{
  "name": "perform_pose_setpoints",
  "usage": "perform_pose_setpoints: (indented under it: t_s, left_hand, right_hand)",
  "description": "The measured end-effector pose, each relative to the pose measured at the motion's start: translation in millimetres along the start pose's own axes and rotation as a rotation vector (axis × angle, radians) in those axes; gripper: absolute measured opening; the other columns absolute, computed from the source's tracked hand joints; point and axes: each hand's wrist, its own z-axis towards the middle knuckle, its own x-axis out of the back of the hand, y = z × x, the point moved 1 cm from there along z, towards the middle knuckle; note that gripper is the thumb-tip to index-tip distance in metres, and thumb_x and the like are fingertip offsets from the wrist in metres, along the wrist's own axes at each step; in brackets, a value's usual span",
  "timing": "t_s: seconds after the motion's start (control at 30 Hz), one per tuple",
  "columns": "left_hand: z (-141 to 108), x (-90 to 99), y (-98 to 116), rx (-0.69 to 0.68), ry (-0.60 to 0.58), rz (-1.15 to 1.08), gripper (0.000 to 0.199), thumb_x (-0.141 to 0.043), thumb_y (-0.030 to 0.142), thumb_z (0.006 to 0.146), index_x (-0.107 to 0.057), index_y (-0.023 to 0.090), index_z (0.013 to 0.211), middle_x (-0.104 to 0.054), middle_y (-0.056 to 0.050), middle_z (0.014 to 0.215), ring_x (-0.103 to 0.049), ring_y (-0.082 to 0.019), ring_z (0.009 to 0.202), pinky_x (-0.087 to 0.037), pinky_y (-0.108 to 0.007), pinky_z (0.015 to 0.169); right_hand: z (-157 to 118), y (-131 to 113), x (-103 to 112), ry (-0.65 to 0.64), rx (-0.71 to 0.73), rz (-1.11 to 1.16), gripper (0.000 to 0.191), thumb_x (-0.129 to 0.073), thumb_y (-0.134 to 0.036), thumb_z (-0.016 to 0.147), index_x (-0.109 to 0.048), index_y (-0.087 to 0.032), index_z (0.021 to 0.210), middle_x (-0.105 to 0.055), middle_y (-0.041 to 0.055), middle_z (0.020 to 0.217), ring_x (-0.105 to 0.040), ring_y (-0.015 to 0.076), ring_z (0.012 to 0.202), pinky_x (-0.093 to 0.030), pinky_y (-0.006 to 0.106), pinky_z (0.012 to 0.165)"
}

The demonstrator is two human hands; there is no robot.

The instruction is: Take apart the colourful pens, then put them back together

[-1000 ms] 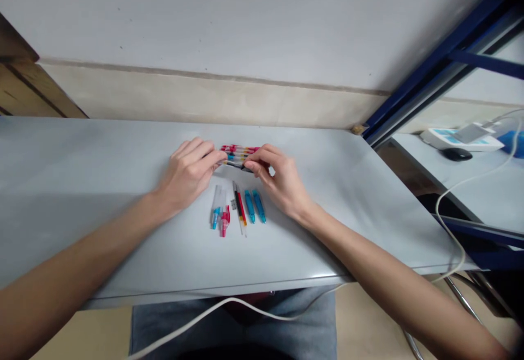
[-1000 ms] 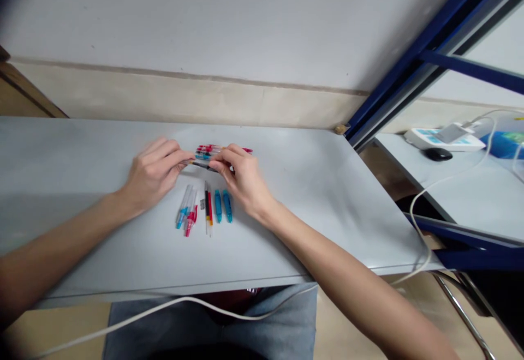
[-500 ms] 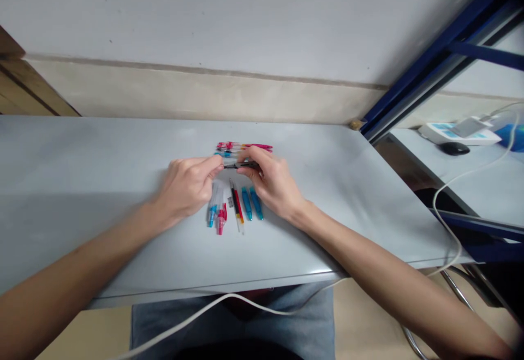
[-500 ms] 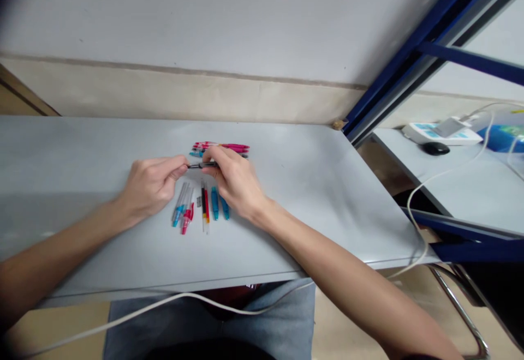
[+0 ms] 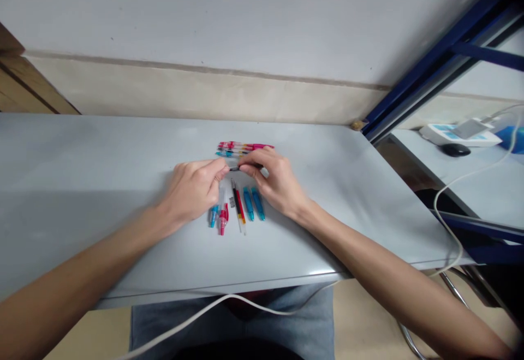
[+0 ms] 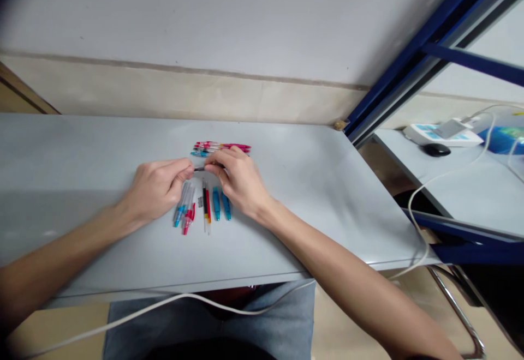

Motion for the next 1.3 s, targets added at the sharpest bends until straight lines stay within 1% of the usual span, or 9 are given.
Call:
perform_pose_setpoints:
  t_s: [0.1, 0.2, 0.43, 0.6, 0.73, 0.87, 1.13, 1.2, 1.3]
  left_hand:
    - [-0.1, 0.5, 1.1, 0.012, -0.007, -0.011, 0.021, -0.042, 0.015, 0.091, -0.056, 0.021, 0.077, -0.064, -0.001, 0.071, -0.058, -0.016, 0.064, -0.031, -0.029, 0.060]
    - [0.1, 0.6, 4.0, 0.013, -0.046, -0.017, 0.023, -0.042, 0.017, 0.094, -0.055, 0.021, 0.074, -0.062, 0.000, 0.066, -0.054, -0.016, 0.060, -0.029, -0.029, 0.059]
    - [1.3, 2.4, 11.0, 0.052, 0.006, -0.041, 0.033, -0.053, 0.041, 0.101, -0.060, 0.021, 0.076, -0.060, 0.001, 0.064, -0.054, -0.015, 0.057, -0.032, -0.029, 0.058]
    - [3.0, 3.7, 4.0, -0.077, 0.097, 0.003, 0.027, -0.047, 0.029, 0.104, -0.068, 0.019, 0.090, -0.068, -0.005, 0.082, -0.064, -0.020, 0.081, -0.043, -0.032, 0.071]
    - [1.2, 5.3, 4.6, -0.184, 0.095, 0.073, 0.032, -0.038, 0.016, 0.104, -0.066, 0.020, 0.119, -0.070, -0.007, 0.097, -0.065, -0.021, 0.091, -0.045, -0.032, 0.077]
    - [-1.4, 7.2, 10.6, -0.166, 0.059, 0.132, 0.026, -0.043, 0.026, 0.105, -0.068, 0.021, 0.098, -0.066, -0.004, 0.086, -0.061, -0.018, 0.078, -0.037, -0.029, 0.063]
    - [9.3, 8.9, -19.0, 0.127, 0.165, -0.141, 0.028, -0.046, 0.030, 0.102, -0.063, 0.020, 0.082, -0.060, 0.000, 0.074, -0.049, -0.014, 0.065, -0.034, -0.027, 0.063]
    - [11.3, 8.5, -26.1, 0.175, 0.171, -0.186, 0.028, -0.047, 0.030, 0.101, -0.062, 0.019, 0.080, -0.058, 0.001, 0.070, -0.045, -0.013, 0.062, -0.032, -0.027, 0.061]
    - [11.5, 7.2, -25.2, 0.174, 0.145, -0.211, 0.028, -0.047, 0.029, 0.101, -0.063, 0.018, 0.080, -0.060, 0.001, 0.073, -0.044, -0.013, 0.063, -0.033, -0.026, 0.063]
  right_hand:
    - [0.1, -0.8, 0.7, -0.015, 0.035, -0.029, 0.024, -0.063, -0.039, 0.099, -0.067, -0.019, 0.113, -0.069, 0.0085, 0.106, -0.059, 0.0244, 0.100, -0.045, 0.040, 0.093]
    - [-0.7, 0.2, -1.2, -0.052, -0.011, -0.071, 0.022, -0.052, -0.029, 0.105, -0.068, -0.018, 0.094, -0.068, 0.0060, 0.089, -0.059, 0.0212, 0.085, -0.046, 0.036, 0.083]
    - [-2.9, -3.6, -1.8, 0.081, 0.121, -0.178, 0.020, -0.049, -0.010, 0.099, -0.060, -0.021, 0.086, -0.062, 0.0054, 0.090, -0.053, 0.0214, 0.088, -0.044, 0.034, 0.080]
    - [-5.3, -3.6, 5.6, 0.082, 0.044, -0.287, 0.030, -0.038, 0.002, 0.094, -0.057, -0.022, 0.091, -0.056, 0.0040, 0.092, -0.049, 0.0184, 0.079, -0.041, 0.031, 0.075]
    - [-5.2, -5.3, 4.6, -0.056, 0.100, -0.331, 0.034, -0.035, -0.002, 0.099, -0.058, -0.020, 0.116, -0.060, 0.0078, 0.102, -0.053, 0.0218, 0.094, -0.043, 0.034, 0.087]
    - [-3.3, -6.3, 1.6, -0.089, 0.138, -0.311, 0.023, -0.039, -0.019, 0.106, -0.061, -0.019, 0.102, -0.058, 0.0088, 0.096, -0.052, 0.0221, 0.089, -0.044, 0.034, 0.082]
    - [4.2, 4.7, 31.1, 0.179, -0.056, -0.184, 0.027, -0.047, -0.032, 0.105, -0.061, -0.020, 0.085, -0.058, 0.0043, 0.080, -0.049, 0.0172, 0.070, -0.040, 0.031, 0.068]
    - [2.6, 2.4, 29.2, 0.119, -0.097, -0.150, 0.036, -0.046, -0.037, 0.106, -0.058, -0.020, 0.077, -0.050, -0.0002, 0.067, -0.040, 0.0139, 0.060, -0.035, 0.029, 0.061]
    - [-2.0, -5.4, 14.2, -0.124, -0.040, -0.070, 0.042, -0.046, -0.040, 0.107, -0.058, -0.019, 0.073, -0.046, -0.0031, 0.061, -0.036, 0.0117, 0.055, -0.033, 0.027, 0.059]
